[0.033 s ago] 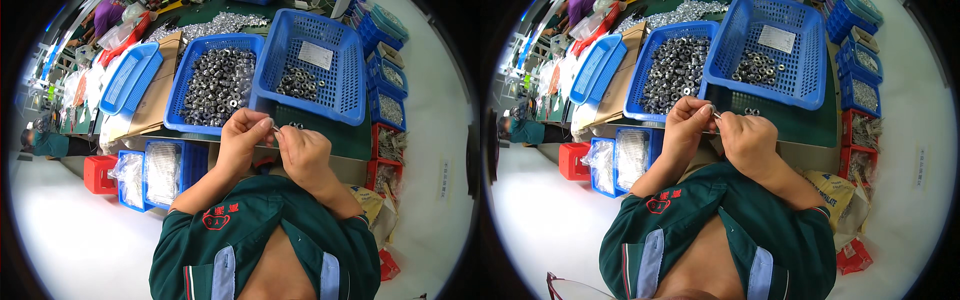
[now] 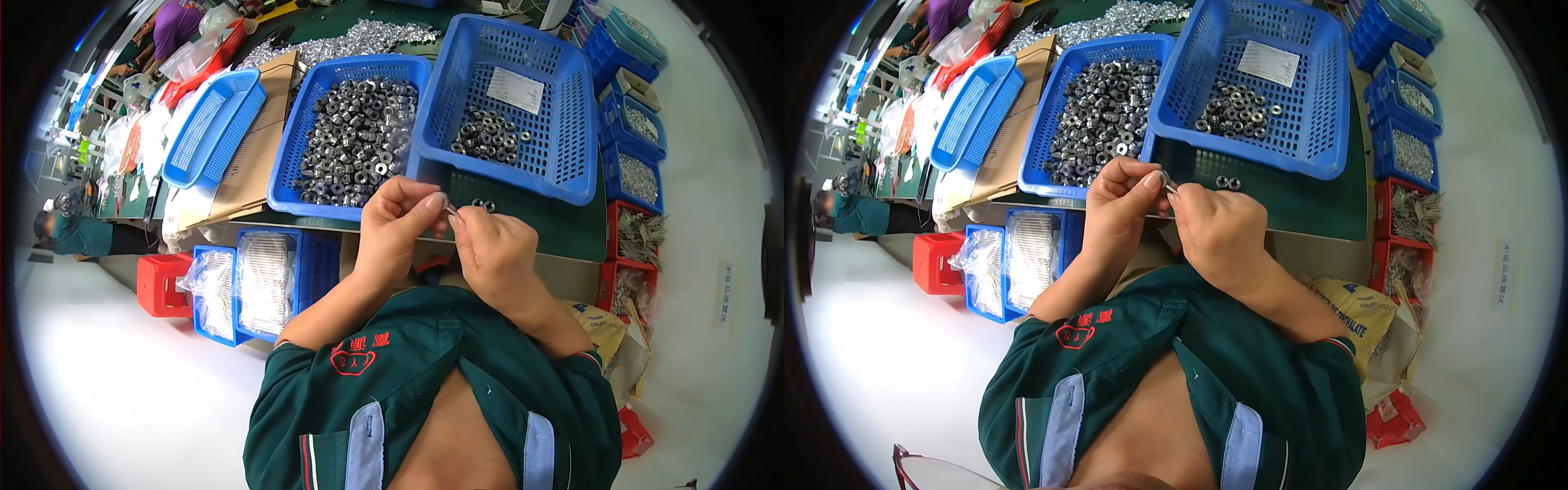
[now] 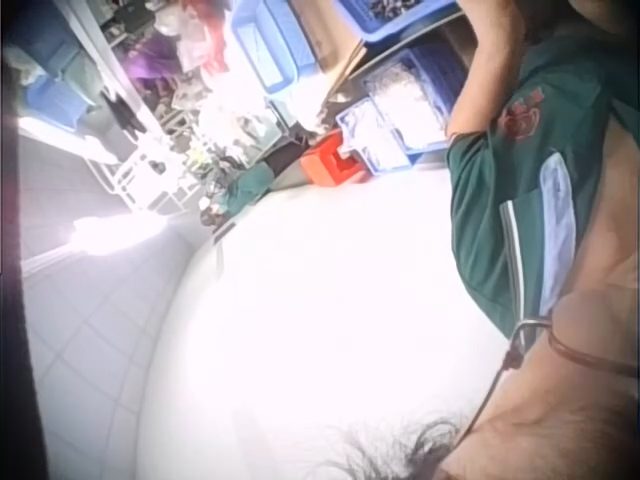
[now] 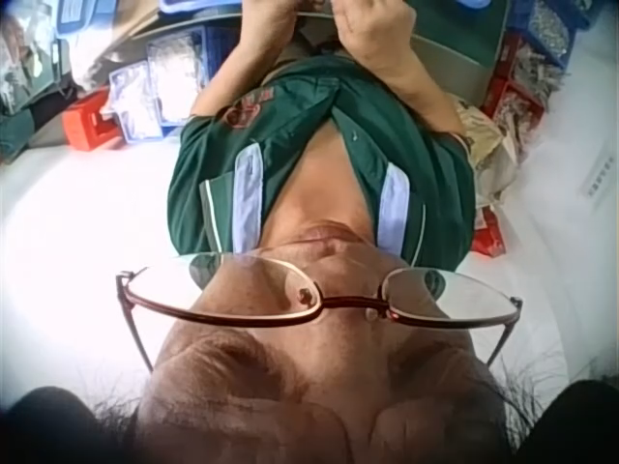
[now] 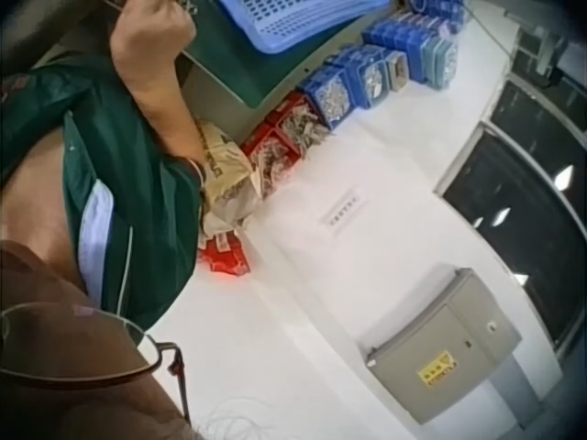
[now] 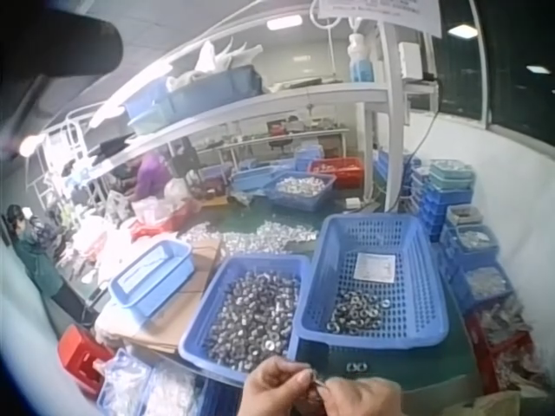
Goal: Assembling small hardware components by placing metal rings onto metal shafts at a manufacturing workbench.
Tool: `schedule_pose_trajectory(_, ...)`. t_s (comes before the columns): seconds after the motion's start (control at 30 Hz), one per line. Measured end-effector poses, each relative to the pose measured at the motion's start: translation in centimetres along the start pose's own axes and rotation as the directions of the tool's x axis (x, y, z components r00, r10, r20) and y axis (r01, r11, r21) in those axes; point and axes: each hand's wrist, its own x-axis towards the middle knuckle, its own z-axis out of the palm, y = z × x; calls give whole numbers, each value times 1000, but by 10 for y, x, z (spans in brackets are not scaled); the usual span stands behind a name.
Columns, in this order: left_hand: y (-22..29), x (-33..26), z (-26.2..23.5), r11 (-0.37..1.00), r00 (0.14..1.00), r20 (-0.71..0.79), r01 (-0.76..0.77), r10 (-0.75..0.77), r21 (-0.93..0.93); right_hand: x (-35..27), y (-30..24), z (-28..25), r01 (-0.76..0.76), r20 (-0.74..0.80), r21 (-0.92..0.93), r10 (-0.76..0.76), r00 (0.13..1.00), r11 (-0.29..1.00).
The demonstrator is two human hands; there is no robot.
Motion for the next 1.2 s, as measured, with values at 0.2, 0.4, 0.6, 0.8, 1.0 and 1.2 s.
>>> schedule_pose_trajectory(0.2,-3,3,2,966,987,28,-164,161,202,4,11,-12,-754,803,589,316,505,-292)
schedule_pose_trajectory(0.4,-3,4,10,954,980,86,-194,178,230,-6,12,-9,-725,715,670,407,569,-163)
schedule_pose_trajectory(0.6,4,16,32,948,990,114,-109,78,298,-10,27,-8,-47,-141,149,68,988,988)
schedule_pose_trajectory(0.8,25,93,45,751,950,235,-309,208,584,-27,47,-15,-542,184,574,548,816,614)
schedule_pose_trajectory(1.0,2,181,32,-209,814,477,-556,-330,804,-57,55,-5,-524,164,452,510,844,722)
schedule_pose_trajectory(1.2,-38,203,47,-412,842,376,-523,-387,746,-70,53,-14,-638,199,425,621,758,642)
